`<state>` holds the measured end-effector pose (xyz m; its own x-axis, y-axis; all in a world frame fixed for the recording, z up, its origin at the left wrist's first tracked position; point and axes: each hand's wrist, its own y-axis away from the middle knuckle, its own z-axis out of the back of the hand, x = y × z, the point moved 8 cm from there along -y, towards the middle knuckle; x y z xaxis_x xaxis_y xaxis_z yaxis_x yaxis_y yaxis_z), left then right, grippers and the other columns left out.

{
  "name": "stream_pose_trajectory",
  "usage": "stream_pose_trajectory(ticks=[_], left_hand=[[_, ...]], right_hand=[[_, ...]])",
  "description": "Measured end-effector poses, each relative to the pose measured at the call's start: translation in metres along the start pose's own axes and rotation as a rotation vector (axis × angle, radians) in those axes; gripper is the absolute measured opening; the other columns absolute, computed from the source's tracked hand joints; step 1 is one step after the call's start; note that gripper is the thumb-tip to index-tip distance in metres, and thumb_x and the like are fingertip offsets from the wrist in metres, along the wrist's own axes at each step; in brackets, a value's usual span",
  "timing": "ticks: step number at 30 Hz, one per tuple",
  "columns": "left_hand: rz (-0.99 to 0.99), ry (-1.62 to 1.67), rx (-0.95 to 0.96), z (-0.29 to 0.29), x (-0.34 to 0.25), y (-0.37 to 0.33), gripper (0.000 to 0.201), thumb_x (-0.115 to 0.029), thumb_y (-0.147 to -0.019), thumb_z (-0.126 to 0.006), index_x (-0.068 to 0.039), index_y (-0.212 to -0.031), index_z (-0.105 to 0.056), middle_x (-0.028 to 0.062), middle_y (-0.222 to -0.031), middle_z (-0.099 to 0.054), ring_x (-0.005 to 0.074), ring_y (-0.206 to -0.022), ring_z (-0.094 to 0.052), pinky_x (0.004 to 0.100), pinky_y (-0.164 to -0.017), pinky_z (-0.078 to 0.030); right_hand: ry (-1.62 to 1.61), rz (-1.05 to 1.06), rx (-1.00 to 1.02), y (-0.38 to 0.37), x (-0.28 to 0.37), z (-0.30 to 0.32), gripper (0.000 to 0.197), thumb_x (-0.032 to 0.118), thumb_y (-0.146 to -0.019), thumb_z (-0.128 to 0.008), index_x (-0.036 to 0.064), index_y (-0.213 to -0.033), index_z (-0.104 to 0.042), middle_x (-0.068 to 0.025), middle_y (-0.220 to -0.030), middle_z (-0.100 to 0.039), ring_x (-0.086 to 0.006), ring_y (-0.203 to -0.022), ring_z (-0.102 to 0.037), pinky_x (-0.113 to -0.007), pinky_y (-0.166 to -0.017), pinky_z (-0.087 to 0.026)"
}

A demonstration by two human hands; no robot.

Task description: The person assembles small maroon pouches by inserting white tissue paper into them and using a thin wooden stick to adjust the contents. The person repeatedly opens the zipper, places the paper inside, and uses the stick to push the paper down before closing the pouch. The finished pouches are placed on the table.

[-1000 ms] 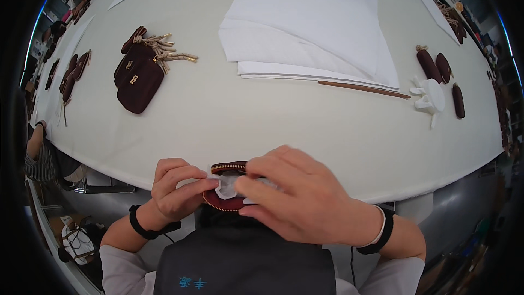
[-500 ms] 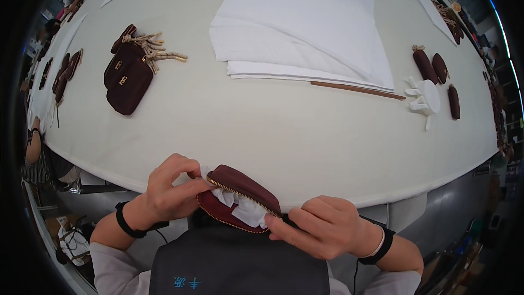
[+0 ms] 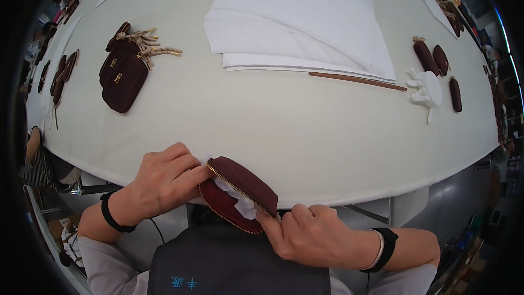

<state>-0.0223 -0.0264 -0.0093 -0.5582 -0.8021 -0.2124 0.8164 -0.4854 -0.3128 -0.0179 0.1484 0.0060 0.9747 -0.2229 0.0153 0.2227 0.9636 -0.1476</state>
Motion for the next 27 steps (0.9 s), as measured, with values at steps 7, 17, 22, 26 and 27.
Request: stream_pose_trajectory(ticks=[7,17,22,26,27], left_hand=[[-0.019,-0.065,0.174,-0.001,0.0,-0.007,0.019,-0.017,-0.074,-0.074,-0.009,-0.09,-0.066,-0.0002,-0.061,-0.045,0.0156,-0.069,-0.053,0.029,-0.043,-0.038],[0.431,0.654,0.21,-0.025,0.045,-0.041,0.027,-0.03,-0.095,-0.071,-0.003,-0.09,-0.071,0.0002,-0.063,-0.057,0.0122,-0.067,-0.055,0.0304,-0.058,-0.043],[0.657,0.936,0.284,-0.055,0.068,-0.026,0.03,-0.034,-0.097,-0.07,-0.004,-0.093,-0.074,0.0036,-0.075,-0.061,0.0123,-0.065,-0.051,0.0298,-0.062,-0.043],[0.528,0.922,0.043,-0.039,0.071,-0.033,0.022,-0.024,-0.095,-0.073,-0.002,-0.094,-0.074,0.0029,-0.099,-0.059,0.0076,-0.077,-0.053,0.0247,-0.064,-0.043],[0.547,0.958,0.003,-0.038,0.071,-0.034,0.019,-0.022,-0.094,-0.074,-0.003,-0.093,-0.073,0.0025,-0.099,-0.059,0.0078,-0.077,-0.053,0.0241,-0.065,-0.043]], right_hand=[[-0.04,-0.098,0.144,-0.006,-0.014,-0.014,0.038,0.015,-0.076,-0.068,0.0146,-0.114,-0.077,0.0044,-0.044,-0.039,-0.009,-0.041,-0.042,-0.027,-0.039,-0.029],[-1.205,-0.763,0.148,0.011,-0.112,-0.054,0.029,0.028,-0.094,-0.075,-0.0003,-0.096,-0.075,0.0024,-0.059,-0.049,-0.0069,-0.059,-0.038,-0.027,-0.054,-0.035],[-1.126,-0.79,-0.075,0.005,-0.134,-0.05,0.024,0.021,-0.092,-0.076,-0.0007,-0.103,-0.074,0.0,-0.082,-0.063,-0.0059,-0.072,-0.05,-0.024,-0.063,-0.042],[-1.188,-0.799,-0.184,0.003,-0.137,-0.051,0.024,0.015,-0.092,-0.075,0.0002,-0.111,-0.073,0.0015,-0.082,-0.063,-0.005,-0.072,-0.052,-0.023,-0.063,-0.044],[-1.201,-0.817,-0.195,0.003,-0.139,-0.052,0.025,0.014,-0.092,-0.075,0.0003,-0.112,-0.072,0.0022,-0.082,-0.062,-0.0047,-0.072,-0.052,-0.023,-0.063,-0.044]])
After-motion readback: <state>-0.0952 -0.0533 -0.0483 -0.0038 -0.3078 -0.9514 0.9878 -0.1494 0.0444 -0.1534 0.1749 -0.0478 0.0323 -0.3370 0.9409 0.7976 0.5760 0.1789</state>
